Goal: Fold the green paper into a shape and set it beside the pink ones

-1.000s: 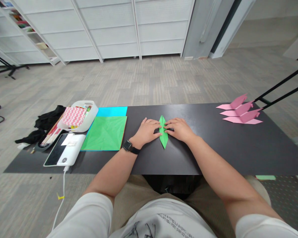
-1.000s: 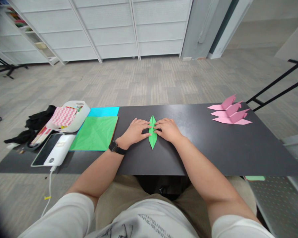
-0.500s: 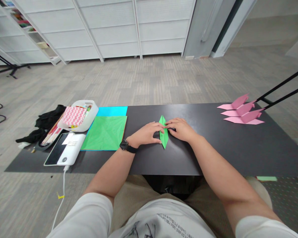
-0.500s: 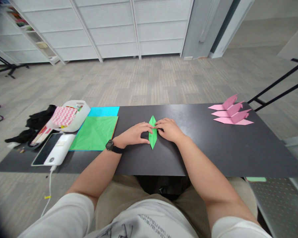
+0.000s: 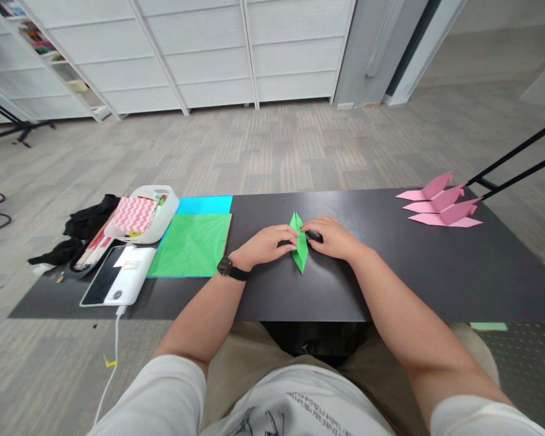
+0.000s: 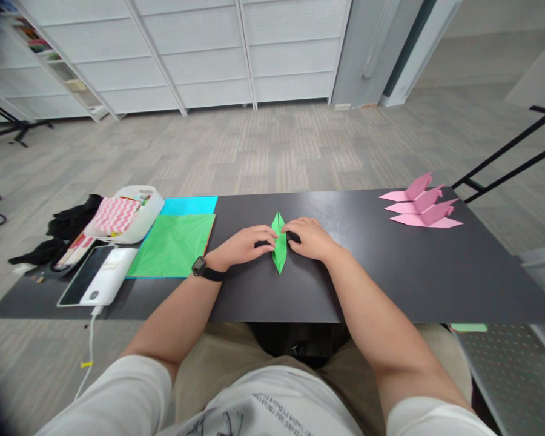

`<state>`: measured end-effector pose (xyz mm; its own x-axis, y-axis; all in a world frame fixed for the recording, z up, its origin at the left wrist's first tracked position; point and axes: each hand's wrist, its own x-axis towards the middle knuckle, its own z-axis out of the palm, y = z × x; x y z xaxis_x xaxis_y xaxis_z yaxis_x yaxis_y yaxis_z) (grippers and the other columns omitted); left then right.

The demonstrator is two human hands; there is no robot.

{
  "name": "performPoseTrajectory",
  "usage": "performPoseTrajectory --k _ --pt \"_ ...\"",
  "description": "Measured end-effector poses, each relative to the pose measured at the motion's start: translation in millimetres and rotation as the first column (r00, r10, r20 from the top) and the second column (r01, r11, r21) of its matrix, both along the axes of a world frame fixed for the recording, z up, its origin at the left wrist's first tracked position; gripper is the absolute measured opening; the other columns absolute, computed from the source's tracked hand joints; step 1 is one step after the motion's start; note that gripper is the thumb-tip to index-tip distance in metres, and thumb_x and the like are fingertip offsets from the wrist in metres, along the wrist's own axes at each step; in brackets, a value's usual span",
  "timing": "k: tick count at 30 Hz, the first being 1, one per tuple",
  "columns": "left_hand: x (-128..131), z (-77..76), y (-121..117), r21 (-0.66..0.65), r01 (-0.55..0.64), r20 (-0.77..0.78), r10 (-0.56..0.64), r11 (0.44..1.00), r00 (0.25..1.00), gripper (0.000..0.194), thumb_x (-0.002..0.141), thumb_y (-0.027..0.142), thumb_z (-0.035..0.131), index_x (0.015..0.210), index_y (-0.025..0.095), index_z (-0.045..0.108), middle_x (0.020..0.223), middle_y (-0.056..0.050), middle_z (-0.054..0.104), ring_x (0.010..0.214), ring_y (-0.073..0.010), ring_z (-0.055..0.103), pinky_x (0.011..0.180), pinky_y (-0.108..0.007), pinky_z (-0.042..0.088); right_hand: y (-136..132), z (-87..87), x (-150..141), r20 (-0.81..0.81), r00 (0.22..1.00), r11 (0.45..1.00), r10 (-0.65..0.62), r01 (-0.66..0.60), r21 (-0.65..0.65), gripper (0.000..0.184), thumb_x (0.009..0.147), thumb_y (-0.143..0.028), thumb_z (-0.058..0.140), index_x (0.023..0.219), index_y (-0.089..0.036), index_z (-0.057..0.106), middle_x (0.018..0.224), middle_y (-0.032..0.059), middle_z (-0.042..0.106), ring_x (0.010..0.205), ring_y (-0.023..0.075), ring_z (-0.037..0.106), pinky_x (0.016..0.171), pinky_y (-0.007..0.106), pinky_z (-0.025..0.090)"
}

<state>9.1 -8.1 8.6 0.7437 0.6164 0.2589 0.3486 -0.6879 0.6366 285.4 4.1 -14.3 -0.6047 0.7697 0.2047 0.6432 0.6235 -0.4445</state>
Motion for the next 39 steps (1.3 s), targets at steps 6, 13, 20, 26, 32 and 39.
performPoseTrajectory --k 6,13,20,26,32,39 --pt "-2 0.2 1 -0.01 -0.105 -0.003 0.105 0.994 0.994 0.016 0.109 0.026 0.054 0.114 0.024 0.069 0.117 -0.006 0.076 0.11 -0.0223 0.072 0.101 -0.038 0.057 -3 5.2 -1 0.018 1.0 1.0 0.022 -0.022 0.002 0.029 0.088 -0.027 0.077 0.116 -0.03 0.072 0.134 0.0046 0.077 0.127 0.0321 0.068 0.113 0.052 0.046" --pt "-2 1.8 -2 0.039 -0.119 -0.046 0.12 0.992 0.992 0.023 0.098 0.03 0.07 0.12 0.025 0.066 0.123 -0.007 0.074 0.117 -0.0261 0.07 0.108 -0.043 0.055 -3 3.5 -9 0.046 0.999 0.998 -0.028 0.026 0.048 0.011 0.099 -0.027 0.067 0.105 -0.03 0.076 0.127 0.0041 0.08 0.119 0.0301 0.071 0.12 0.06 0.036" --pt "10 -8.9 2 0.181 -0.242 -0.163 0.272 0.953 0.948 0.014 0.099 0.035 0.075 0.106 0.023 0.073 0.12 -0.007 0.074 0.117 -0.0276 0.068 0.109 -0.046 0.052 -8 8.8 -12 0.009 1.0 1.0 -0.019 0.019 0.02 0.012 0.098 -0.026 0.069 0.105 -0.029 0.077 0.124 0.0042 0.082 0.121 0.0299 0.072 0.123 0.063 0.032" --pt "11 -13.2 0 0.157 -0.257 -0.23 0.288 0.954 0.93 0.016 0.101 0.037 0.073 0.109 0.026 0.081 0.127 -0.006 0.074 0.121 -0.0266 0.066 0.121 -0.051 0.044 -10 8.2 -15 0.001 1.0 1.0 -0.008 0.008 -0.018 0.005 0.095 -0.029 0.072 0.093 -0.027 0.076 0.122 0.0037 0.081 0.12 0.0301 0.071 0.123 0.065 0.032" --pt "12 -14.7 -2 0.132 -0.336 -0.226 0.359 0.932 0.906 0.02 0.101 0.044 0.073 0.097 0.027 0.082 0.13 -0.005 0.072 0.127 -0.0274 0.063 0.128 -0.057 0.035 -7 0.5 -18 0.007 0.999 0.999 -0.037 0.037 -0.003 0.014 0.1 -0.034 0.068 0.091 -0.027 0.076 0.117 0.0047 0.08 0.115 0.0282 0.07 0.117 0.056 0.038" --pt "16 -16.3 -2 0.108 -0.408 -0.226 0.422 0.906 0.878 0.018 0.1 0.041 0.074 0.093 0.025 0.078 0.134 -0.006 0.07 0.132 -0.0284 0.062 0.13 -0.058 0.034 -5 -5.0 -24 -0.006 0.996 0.995 -0.086 0.086 0.044 0.016 0.099 -0.032 0.071 0.083 -0.025 0.069 0.106 0.0039 0.079 0.105 0.0268 0.068 0.101 0.045 0.045"
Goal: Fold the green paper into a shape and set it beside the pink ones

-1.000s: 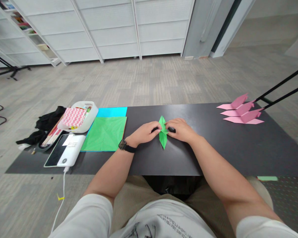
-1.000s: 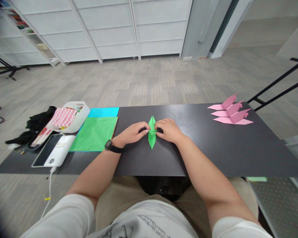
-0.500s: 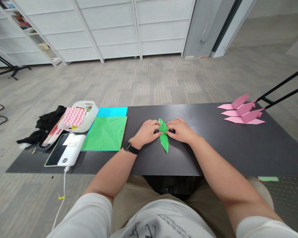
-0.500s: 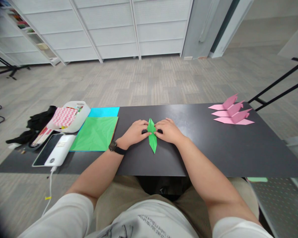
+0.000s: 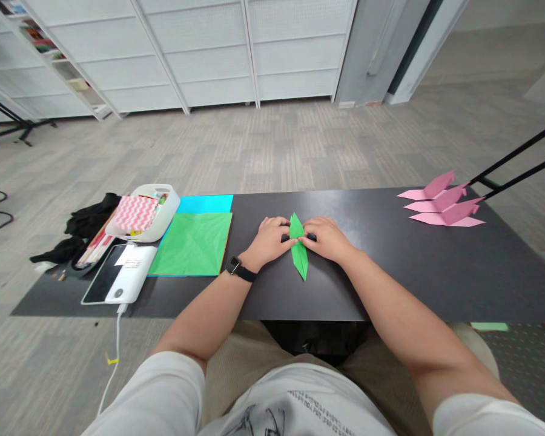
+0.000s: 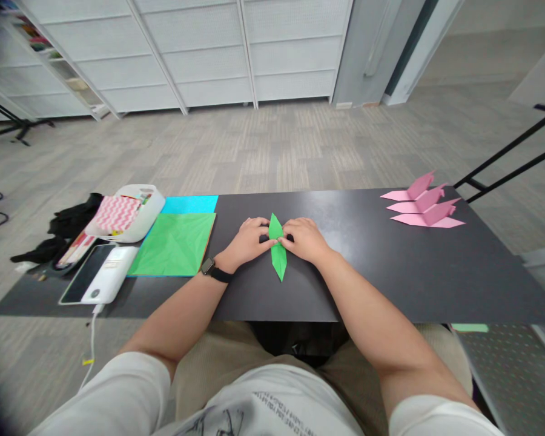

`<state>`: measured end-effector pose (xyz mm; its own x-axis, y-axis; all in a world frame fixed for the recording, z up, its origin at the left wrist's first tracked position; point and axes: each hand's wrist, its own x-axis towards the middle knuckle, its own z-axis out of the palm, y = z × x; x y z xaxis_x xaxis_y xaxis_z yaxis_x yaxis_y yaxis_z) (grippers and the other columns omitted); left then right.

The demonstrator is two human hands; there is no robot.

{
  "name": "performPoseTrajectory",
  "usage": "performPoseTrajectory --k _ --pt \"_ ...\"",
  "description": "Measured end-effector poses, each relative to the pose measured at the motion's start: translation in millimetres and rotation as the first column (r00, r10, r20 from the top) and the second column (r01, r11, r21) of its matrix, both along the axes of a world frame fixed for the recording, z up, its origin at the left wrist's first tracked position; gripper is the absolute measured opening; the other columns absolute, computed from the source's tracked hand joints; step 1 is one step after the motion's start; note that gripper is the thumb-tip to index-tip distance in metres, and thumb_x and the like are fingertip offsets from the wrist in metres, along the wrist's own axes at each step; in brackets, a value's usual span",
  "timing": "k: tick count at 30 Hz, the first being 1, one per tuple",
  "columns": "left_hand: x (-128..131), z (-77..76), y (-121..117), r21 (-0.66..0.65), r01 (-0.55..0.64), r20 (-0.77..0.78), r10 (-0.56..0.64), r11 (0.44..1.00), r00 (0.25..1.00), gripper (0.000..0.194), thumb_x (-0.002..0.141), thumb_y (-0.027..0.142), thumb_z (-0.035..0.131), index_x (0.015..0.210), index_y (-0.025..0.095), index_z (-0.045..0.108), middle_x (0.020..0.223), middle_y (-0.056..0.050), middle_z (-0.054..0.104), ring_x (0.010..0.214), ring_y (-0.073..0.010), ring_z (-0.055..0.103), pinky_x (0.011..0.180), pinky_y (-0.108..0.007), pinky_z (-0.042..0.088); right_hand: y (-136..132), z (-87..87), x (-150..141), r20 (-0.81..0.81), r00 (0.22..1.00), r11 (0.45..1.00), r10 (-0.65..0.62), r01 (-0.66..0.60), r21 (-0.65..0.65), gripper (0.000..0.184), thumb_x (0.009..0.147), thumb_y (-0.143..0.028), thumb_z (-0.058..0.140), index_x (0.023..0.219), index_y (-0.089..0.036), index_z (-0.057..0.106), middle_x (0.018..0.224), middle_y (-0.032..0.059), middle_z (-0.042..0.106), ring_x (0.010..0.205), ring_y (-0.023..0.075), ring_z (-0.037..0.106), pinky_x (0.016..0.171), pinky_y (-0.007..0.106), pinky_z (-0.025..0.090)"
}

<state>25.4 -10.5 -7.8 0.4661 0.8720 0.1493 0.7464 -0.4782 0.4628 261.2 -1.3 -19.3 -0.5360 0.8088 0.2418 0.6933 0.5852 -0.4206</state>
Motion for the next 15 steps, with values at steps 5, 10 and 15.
performPoseTrajectory --k 5,10,15 --pt "0.1 -2.8 1.7 0.021 -0.046 0.003 0.046 0.999 0.999 0.021 0.096 0.04 0.08 0.107 0.025 0.071 0.132 -0.006 0.071 0.129 -0.0289 0.063 0.124 -0.054 0.04 -1.4 -1.6 -3.0 -0.004 1.0 0.999 -0.031 0.031 -0.015 0.012 0.097 -0.029 0.073 0.086 -0.026 0.07 0.109 0.0051 0.078 0.109 0.0277 0.066 0.101 0.045 0.046" --pt "0.6 -5.8 1.6 0.05 -0.094 0.008 0.093 0.994 0.996 0.037 0.092 0.041 0.085 0.117 0.025 0.063 0.124 -0.006 0.072 0.122 -0.0299 0.065 0.118 -0.052 0.044 0.6 -5.1 -1.3 -0.003 0.996 0.996 -0.089 0.089 -0.032 0.01 0.095 -0.03 0.075 0.088 -0.025 0.071 0.112 0.0067 0.074 0.111 0.0285 0.065 0.103 0.047 0.047" --pt "-0.7 -5.3 0.4 0.082 -0.086 0.017 0.085 0.993 0.996 0.05 0.089 0.039 0.087 0.128 0.025 0.059 0.132 -0.009 0.067 0.124 -0.0319 0.063 0.112 -0.05 0.048 0.4 -7.8 -1.0 -0.011 0.993 0.992 -0.121 0.12 -0.024 0.011 0.094 -0.032 0.077 0.088 -0.025 0.071 0.113 0.0072 0.071 0.111 0.0293 0.064 0.103 0.047 0.048"
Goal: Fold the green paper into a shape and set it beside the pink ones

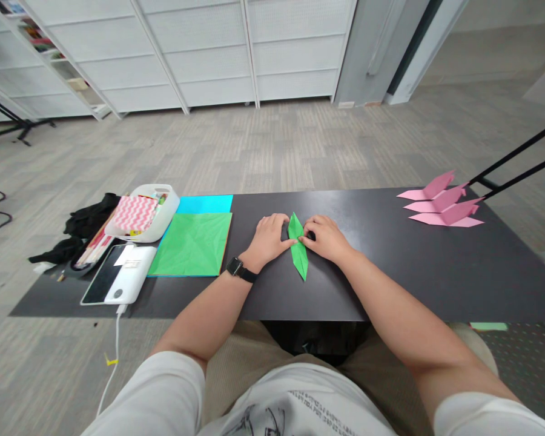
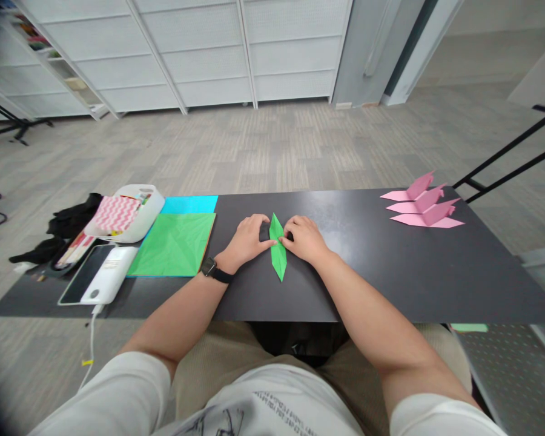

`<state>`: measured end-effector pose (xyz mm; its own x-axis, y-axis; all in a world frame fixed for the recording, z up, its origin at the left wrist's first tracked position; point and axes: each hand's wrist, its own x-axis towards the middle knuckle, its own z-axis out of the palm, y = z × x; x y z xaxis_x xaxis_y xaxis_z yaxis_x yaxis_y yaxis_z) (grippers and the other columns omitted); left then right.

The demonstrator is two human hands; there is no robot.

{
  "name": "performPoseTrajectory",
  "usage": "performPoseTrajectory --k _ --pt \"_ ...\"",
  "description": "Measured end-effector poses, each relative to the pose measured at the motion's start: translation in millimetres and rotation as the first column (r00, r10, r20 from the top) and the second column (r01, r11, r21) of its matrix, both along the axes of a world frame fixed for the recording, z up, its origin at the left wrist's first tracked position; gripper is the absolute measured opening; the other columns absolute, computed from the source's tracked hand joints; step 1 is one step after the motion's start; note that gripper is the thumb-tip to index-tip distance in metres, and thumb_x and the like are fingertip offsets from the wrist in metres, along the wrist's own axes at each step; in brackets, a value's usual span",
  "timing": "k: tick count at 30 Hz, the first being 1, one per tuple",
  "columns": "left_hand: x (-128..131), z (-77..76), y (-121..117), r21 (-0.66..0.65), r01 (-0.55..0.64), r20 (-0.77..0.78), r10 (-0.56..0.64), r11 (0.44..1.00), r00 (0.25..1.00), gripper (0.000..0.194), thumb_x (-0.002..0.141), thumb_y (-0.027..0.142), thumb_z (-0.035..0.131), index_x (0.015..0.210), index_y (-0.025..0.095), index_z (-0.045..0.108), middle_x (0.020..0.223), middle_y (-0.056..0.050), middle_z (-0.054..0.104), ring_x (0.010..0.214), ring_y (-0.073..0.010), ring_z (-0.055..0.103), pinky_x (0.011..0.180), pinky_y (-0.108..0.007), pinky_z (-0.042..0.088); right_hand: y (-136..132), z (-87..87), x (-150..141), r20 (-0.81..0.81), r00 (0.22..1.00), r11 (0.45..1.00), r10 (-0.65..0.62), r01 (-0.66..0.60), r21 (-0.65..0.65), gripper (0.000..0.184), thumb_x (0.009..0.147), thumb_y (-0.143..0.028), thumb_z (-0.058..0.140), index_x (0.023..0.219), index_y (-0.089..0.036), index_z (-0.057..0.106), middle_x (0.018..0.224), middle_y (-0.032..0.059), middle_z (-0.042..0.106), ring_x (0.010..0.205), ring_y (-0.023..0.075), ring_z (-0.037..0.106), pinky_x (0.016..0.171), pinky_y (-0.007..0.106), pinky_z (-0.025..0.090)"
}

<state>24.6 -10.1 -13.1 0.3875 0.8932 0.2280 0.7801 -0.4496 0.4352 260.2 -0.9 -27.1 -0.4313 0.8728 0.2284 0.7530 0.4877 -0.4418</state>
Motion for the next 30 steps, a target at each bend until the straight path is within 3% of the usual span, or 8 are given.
performPoseTrajectory --k 7,11,18,30 --pt "-1 5.6 -3 -0.007 0.058 -0.064 -0.058 0.998 0.996 0.021 0.097 0.041 0.08 0.111 0.027 0.073 0.123 -0.007 0.065 0.119 -0.0286 0.062 0.113 -0.049 0.047 0 -2.8 0 0.022 0.999 0.998 -0.047 0.046 0.03 0.018 0.095 -0.037 0.076 0.109 -0.026 0.072 0.112 0.0089 0.068 0.111 0.0311 0.063 0.1 0.047 0.049" --pt "-1 7.6 -4 -0.03 0.065 -0.075 -0.067 0.997 0.995 0.018 0.098 0.04 0.079 0.109 0.027 0.075 0.122 -0.006 0.069 0.119 -0.0277 0.063 0.118 -0.052 0.044 -1 -0.1 3 0.001 1.0 1.0 -0.003 0.003 0.023 0.028 0.097 -0.038 0.075 0.123 -0.028 0.073 0.118 0.009 0.069 0.117 0.0318 0.063 0.103 0.048 0.048" --pt "-2 12.7 -6 -0.066 0.074 -0.079 -0.079 0.995 0.994 0.017 0.097 0.04 0.081 0.105 0.025 0.078 0.115 -0.005 0.073 0.114 -0.0288 0.068 0.121 -0.061 0.042 0 -4.1 5 0.006 1.0 0.999 0.03 -0.03 0.028 0.027 0.097 -0.039 0.077 0.122 -0.031 0.082 0.121 0.0092 0.068 0.119 0.0315 0.063 0.107 0.052 0.049" --pt "-2 8.6 -3 -0.056 0.1 -0.013 -0.101 0.993 0.995 0.014 0.095 0.037 0.084 0.095 0.024 0.08 0.11 -0.005 0.073 0.105 -0.0252 0.07 0.111 -0.049 0.05 3 -10.2 6 0.008 1.0 0.999 0.03 -0.03 0.045 0.027 0.098 -0.04 0.076 0.123 -0.036 0.085 0.125 0.0097 0.069 0.121 0.0322 0.062 0.109 0.055 0.049"
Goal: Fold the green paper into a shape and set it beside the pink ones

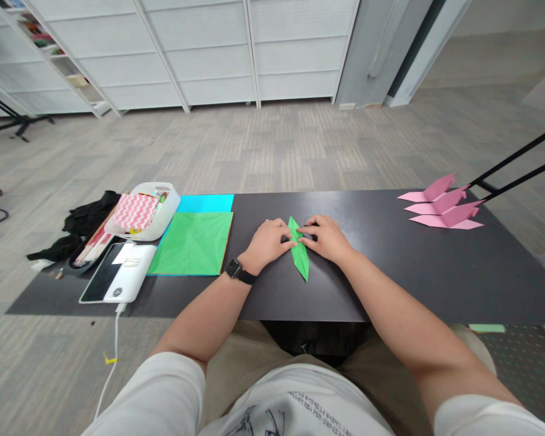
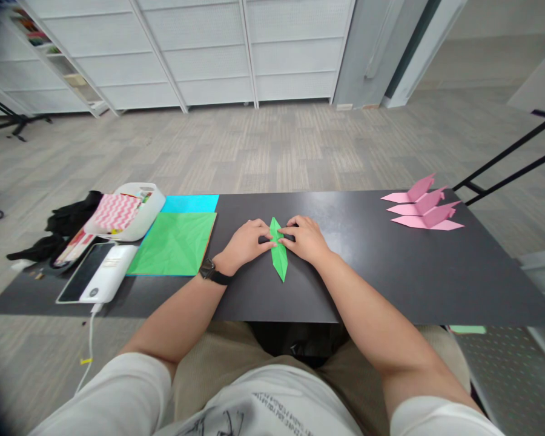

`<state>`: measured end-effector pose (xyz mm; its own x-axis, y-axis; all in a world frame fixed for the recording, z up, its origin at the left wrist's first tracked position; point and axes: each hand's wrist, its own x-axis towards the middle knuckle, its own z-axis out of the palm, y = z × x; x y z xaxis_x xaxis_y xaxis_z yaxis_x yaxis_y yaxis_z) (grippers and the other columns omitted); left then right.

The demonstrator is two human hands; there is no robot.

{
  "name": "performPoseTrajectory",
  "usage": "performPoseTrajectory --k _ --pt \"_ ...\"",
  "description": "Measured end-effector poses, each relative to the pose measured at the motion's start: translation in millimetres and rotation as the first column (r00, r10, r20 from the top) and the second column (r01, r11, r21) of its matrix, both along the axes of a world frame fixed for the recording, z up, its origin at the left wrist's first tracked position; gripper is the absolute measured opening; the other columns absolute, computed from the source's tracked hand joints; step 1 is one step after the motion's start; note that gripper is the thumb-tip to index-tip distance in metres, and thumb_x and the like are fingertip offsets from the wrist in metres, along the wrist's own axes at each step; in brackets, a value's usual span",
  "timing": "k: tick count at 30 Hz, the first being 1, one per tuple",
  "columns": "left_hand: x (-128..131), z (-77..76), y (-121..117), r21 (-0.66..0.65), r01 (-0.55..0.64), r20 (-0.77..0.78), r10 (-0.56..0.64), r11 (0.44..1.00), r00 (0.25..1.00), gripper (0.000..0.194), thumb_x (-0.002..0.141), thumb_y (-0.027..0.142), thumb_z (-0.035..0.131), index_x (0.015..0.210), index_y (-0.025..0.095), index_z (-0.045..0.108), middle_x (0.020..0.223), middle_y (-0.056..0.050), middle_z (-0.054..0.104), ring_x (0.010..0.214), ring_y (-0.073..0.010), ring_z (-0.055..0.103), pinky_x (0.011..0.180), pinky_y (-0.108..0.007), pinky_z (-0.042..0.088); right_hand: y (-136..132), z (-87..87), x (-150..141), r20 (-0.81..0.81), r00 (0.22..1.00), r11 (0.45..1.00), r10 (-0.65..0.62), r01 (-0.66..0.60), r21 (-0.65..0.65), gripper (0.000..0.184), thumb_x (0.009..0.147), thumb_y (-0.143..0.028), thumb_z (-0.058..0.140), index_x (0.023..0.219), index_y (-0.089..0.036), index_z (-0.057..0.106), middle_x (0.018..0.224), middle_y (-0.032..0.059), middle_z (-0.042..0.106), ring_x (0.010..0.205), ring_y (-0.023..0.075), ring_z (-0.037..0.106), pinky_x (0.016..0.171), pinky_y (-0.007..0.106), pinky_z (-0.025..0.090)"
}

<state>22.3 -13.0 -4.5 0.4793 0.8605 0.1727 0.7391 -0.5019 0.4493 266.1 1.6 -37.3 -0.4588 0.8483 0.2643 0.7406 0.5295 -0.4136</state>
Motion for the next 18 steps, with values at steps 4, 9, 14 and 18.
performPoseTrajectory --k 4,9,14,18 --pt "0.4 -1.1 0.6 0.009 -0.008 0.011 0.008 1.0 1.0 0.015 0.097 0.039 0.081 0.093 0.024 0.081 0.111 -0.005 0.074 0.105 -0.0247 0.07 0.111 -0.049 0.049 -0.3 0.0 -0.8 0.014 1.0 1.0 -0.009 0.009 0.006 0.027 0.098 -0.039 0.077 0.123 -0.035 0.086 0.125 0.0097 0.07 0.121 0.032 0.062 0.109 0.054 0.05" --pt "4.2 -3.8 1.0 0.044 -0.043 -0.013 0.043 0.998 0.999 0.019 0.098 0.04 0.079 0.09 0.023 0.08 0.111 -0.006 0.074 0.103 -0.025 0.069 0.101 -0.046 0.053 -0.5 0.6 -1.3 0.034 0.999 1.0 -0.004 0.004 0.005 0.027 0.097 -0.038 0.078 0.123 -0.036 0.085 0.125 0.0098 0.068 0.121 0.0321 0.062 0.109 0.054 0.05" --pt "3.8 -6.9 1.5 0.067 -0.05 -0.013 0.051 0.997 0.999 0.018 0.096 0.041 0.082 0.094 0.024 0.077 0.116 -0.006 0.073 0.108 -0.0259 0.067 0.103 -0.046 0.053 -0.3 -2.3 -1.9 0.044 0.999 1.0 -0.01 0.01 0.022 0.026 0.098 -0.039 0.077 0.122 -0.035 0.085 0.125 0.0096 0.068 0.121 0.0318 0.061 0.108 0.053 0.051" --pt "0.6 -8.6 2.9 0.04 -0.046 0.009 0.046 0.998 0.999 0.016 0.096 0.039 0.081 0.095 0.024 0.076 0.117 -0.005 0.072 0.112 -0.0259 0.067 0.107 -0.047 0.051 0.4 -3.4 -2.3 0.051 0.999 0.999 -0.01 0.008 0.033 0.026 0.098 -0.041 0.078 0.122 -0.035 0.085 0.125 0.0095 0.068 0.119 0.0319 0.061 0.107 0.053 0.051"
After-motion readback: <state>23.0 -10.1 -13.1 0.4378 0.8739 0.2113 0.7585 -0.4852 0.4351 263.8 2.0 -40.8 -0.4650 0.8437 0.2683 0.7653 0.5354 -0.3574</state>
